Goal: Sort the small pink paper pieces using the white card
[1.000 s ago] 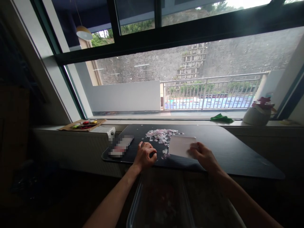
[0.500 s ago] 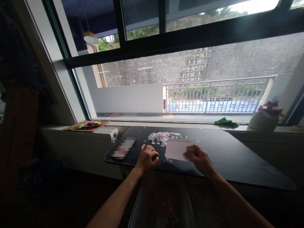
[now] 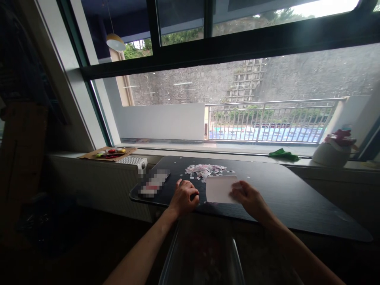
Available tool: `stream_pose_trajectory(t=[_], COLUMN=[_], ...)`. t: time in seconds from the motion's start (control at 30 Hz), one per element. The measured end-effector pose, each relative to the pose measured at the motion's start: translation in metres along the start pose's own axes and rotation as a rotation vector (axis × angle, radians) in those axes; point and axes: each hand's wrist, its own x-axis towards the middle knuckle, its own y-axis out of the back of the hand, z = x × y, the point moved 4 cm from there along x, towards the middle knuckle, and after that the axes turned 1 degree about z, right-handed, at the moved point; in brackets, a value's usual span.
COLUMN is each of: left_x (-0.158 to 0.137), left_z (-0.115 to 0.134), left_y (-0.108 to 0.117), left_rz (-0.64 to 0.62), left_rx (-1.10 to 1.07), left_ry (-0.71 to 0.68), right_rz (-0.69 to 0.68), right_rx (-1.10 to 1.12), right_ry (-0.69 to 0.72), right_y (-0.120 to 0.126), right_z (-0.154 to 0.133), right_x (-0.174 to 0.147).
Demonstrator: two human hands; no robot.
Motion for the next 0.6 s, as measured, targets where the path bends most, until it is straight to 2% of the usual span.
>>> stream_pose_trajectory(t=[0.2, 0.37, 0.5, 0.6], left_x=[0.000, 0.001, 0.000, 0.000], left_z=[0.000, 0.001, 0.001, 0.001], left_y=[-0.001, 0.001, 0.001, 0.000], left_rz=[-0.008, -0.016, -0.012, -0.006], left_rx=[0.002, 0.005, -0.002, 0.002], left_ry=[0.001, 0.014, 0.012, 0.007], right_rz=[0.073, 0.028, 0.117, 0.058], right_rx=[-0.008, 0.124, -0.005, -0.009], right_ry=[-0.028, -0.083, -0.117, -0.158], right_y=[0.017, 0.019, 0.032, 0.032], right_z=[0.007, 0.015, 0.024, 0.033], right_x=[0.001, 0.002, 0.001, -0.001])
